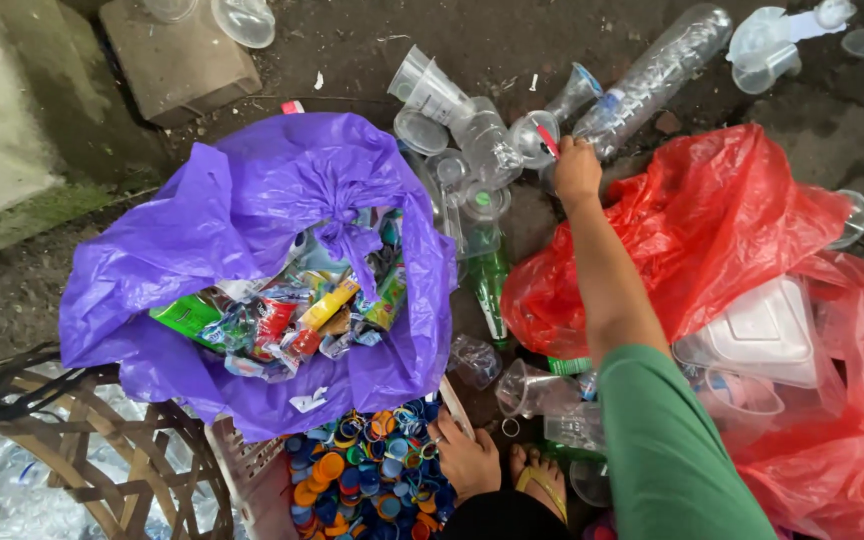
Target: Sorting plastic bottles and caps into different containers for recycling, including removing caps and labels.
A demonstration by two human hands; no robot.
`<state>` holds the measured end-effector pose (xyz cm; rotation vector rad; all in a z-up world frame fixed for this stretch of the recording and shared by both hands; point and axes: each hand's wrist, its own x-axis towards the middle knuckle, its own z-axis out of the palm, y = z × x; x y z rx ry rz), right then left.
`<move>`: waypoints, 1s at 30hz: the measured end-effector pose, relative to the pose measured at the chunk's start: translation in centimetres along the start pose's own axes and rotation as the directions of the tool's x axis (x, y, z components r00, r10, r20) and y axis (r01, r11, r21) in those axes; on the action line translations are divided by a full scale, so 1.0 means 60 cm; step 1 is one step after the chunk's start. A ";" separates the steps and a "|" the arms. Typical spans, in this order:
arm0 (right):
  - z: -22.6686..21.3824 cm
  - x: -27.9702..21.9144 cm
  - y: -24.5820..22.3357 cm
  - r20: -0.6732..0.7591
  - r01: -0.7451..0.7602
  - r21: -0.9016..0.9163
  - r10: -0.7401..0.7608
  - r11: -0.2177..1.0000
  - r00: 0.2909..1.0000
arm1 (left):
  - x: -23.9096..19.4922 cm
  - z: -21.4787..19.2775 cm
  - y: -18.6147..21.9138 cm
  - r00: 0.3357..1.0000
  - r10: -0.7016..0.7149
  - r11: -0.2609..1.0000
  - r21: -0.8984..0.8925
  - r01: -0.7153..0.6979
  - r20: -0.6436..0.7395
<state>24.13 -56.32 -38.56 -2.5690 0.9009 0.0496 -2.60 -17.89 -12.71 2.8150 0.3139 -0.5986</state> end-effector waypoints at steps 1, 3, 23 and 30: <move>-0.001 0.009 -0.002 -0.001 0.005 0.000 -0.005 1.000 1.000 | 0.003 0.001 0.000 1.000 -0.002 1.000 -0.003 0.002 -0.004; -0.007 0.020 0.006 0.004 -0.104 -0.109 0.105 0.989 0.994 | 0.002 0.003 0.000 1.000 0.005 0.999 0.031 -0.005 -0.020; -0.077 -0.053 0.166 -0.188 -0.451 0.080 0.458 0.889 0.869 | 0.003 -0.003 0.003 0.997 0.042 0.999 0.009 -0.042 -0.059; -0.142 0.007 0.107 -0.309 -0.202 0.628 0.479 0.751 0.822 | 0.003 -0.005 0.004 0.997 0.039 0.999 0.018 -0.038 -0.070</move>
